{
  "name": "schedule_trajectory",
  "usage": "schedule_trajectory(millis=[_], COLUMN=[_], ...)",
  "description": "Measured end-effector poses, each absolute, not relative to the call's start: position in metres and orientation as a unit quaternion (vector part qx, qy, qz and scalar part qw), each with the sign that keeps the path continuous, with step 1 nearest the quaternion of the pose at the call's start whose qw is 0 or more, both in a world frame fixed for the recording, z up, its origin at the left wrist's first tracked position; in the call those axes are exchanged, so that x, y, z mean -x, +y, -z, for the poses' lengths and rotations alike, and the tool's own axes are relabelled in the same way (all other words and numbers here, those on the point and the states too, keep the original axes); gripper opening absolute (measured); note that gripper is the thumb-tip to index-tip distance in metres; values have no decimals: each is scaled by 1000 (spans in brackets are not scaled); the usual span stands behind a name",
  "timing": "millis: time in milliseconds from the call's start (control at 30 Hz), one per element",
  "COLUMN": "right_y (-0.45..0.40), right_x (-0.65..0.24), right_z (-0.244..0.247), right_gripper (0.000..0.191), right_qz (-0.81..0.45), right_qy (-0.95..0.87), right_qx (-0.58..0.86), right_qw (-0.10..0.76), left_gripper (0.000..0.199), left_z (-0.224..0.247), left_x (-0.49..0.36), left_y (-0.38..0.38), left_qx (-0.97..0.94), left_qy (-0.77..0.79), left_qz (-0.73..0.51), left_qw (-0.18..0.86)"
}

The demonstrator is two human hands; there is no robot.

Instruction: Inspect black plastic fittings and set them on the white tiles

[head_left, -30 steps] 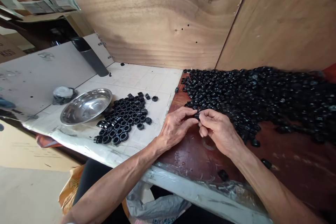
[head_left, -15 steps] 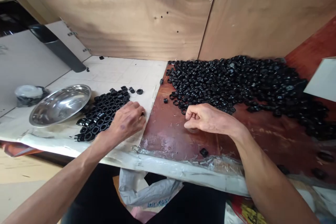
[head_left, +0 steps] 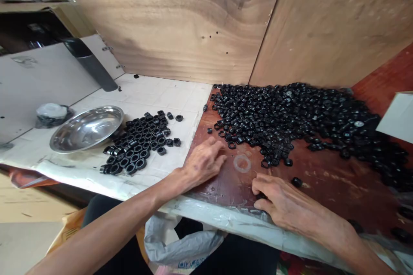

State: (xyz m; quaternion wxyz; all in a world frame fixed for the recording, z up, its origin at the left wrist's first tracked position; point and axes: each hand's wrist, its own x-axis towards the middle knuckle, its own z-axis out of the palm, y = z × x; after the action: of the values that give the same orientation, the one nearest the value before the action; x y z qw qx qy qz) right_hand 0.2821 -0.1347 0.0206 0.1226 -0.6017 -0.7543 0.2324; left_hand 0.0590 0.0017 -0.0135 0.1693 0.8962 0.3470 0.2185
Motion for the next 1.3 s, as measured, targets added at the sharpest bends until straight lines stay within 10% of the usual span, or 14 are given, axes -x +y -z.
schedule_trajectory(millis=[467,733,1300], right_y=[-63,-23,-36], right_x=[-277,-244,-243], right_z=[-12,-12,-7], right_gripper=[35,40,16], right_qz=[-606,-464,-259], right_qy=[-324,-422,-579], right_qx=[529,539,587], right_qw=[498,562,503], left_gripper=[14,40,27], left_z=[23,3,-6], left_x=[-94,-78,-77], left_y=[17,20,14], left_qx=[-829,-410,-465], left_qy=[383,296,292], left_qz=[-271,-414,-418], left_qw=[305,757,723])
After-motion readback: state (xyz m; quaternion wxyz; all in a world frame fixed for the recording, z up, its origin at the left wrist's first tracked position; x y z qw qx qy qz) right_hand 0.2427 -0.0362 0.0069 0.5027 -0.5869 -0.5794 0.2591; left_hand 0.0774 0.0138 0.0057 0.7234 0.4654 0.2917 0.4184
